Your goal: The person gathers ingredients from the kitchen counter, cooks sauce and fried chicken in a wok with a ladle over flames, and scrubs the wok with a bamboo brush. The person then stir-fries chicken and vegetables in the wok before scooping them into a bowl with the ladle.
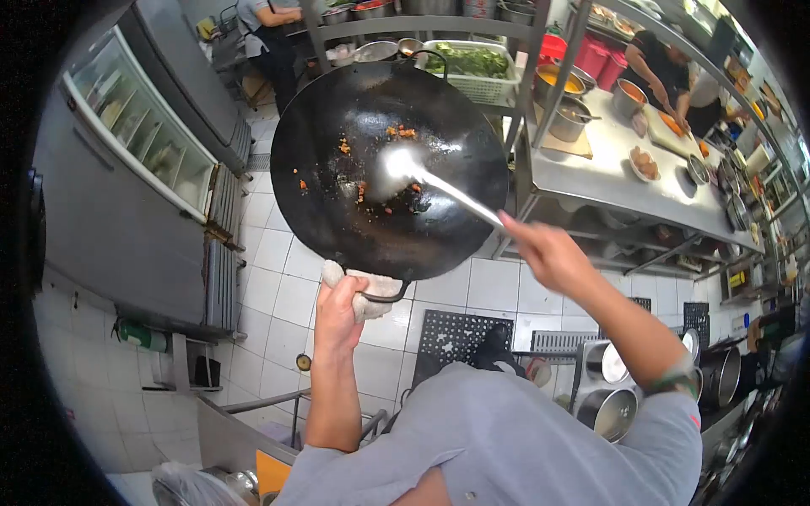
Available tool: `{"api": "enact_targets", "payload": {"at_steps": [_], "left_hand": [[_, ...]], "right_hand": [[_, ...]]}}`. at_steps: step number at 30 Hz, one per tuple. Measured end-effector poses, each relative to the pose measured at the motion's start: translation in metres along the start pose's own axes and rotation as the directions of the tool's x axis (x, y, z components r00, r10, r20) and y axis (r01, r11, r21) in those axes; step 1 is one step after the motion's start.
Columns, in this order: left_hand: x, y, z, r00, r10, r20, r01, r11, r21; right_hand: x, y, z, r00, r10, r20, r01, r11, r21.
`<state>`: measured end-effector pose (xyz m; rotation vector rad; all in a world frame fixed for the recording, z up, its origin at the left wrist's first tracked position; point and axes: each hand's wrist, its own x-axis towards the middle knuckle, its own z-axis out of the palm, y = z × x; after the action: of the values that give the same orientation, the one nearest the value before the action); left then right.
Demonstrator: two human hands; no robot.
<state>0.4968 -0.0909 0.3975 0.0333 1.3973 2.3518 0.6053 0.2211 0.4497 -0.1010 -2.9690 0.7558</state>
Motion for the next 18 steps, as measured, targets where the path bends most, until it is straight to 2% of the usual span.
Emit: {"api": "enact_targets", "payload": {"at_steps": [2,5,6,8,11,13,16,18], "left_hand": [[-0.010,0.011,-0.012,1.000,-0.016,0.003,0.016,1.000,0.021],[-0.022,0.017,-0.013,0.999,-0.004,-0.048,0.003,1.000,-0.015],[-0.023,0.017,-0.009,0.999,0.009,-0.054,-0.011,1.000,-0.025],[-0.025,0.020,-0.002,0.997,0.036,-0.070,-0.041,0.997,-0.066],[-0.028,0.028,-0.012,0.997,0.032,-0.076,-0.038,0.996,-0.085],[-0.030,0.030,-0.022,0.996,0.032,-0.087,-0.041,0.995,-0.093],[-0.034,0.028,-0.025,0.993,0.036,-0.117,-0.046,0.996,-0.079],[-0.031,0.023,-0.023,0.992,0.044,-0.118,-0.053,0.996,-0.073]], "right_hand": [[-0.040,0.013,-0.018,0.999,-0.019,0.026,0.019,1.000,0.000],[-0.014,-0.003,-0.017,0.995,0.089,-0.054,-0.082,0.991,0.107],[0.008,-0.012,-0.006,0.986,0.078,-0.150,-0.050,0.982,0.180],[0.052,-0.012,0.015,0.954,-0.056,-0.296,0.072,0.996,0.044],[0.023,-0.008,0.024,0.962,-0.129,-0.242,0.145,0.988,0.051],[-0.034,-0.013,0.009,0.998,0.024,-0.053,-0.026,0.999,-0.044],[-0.056,-0.013,-0.024,0.992,0.122,0.022,-0.124,0.978,0.170],[-0.017,-0.034,-0.009,0.995,0.030,-0.096,-0.012,0.983,0.184]]}}
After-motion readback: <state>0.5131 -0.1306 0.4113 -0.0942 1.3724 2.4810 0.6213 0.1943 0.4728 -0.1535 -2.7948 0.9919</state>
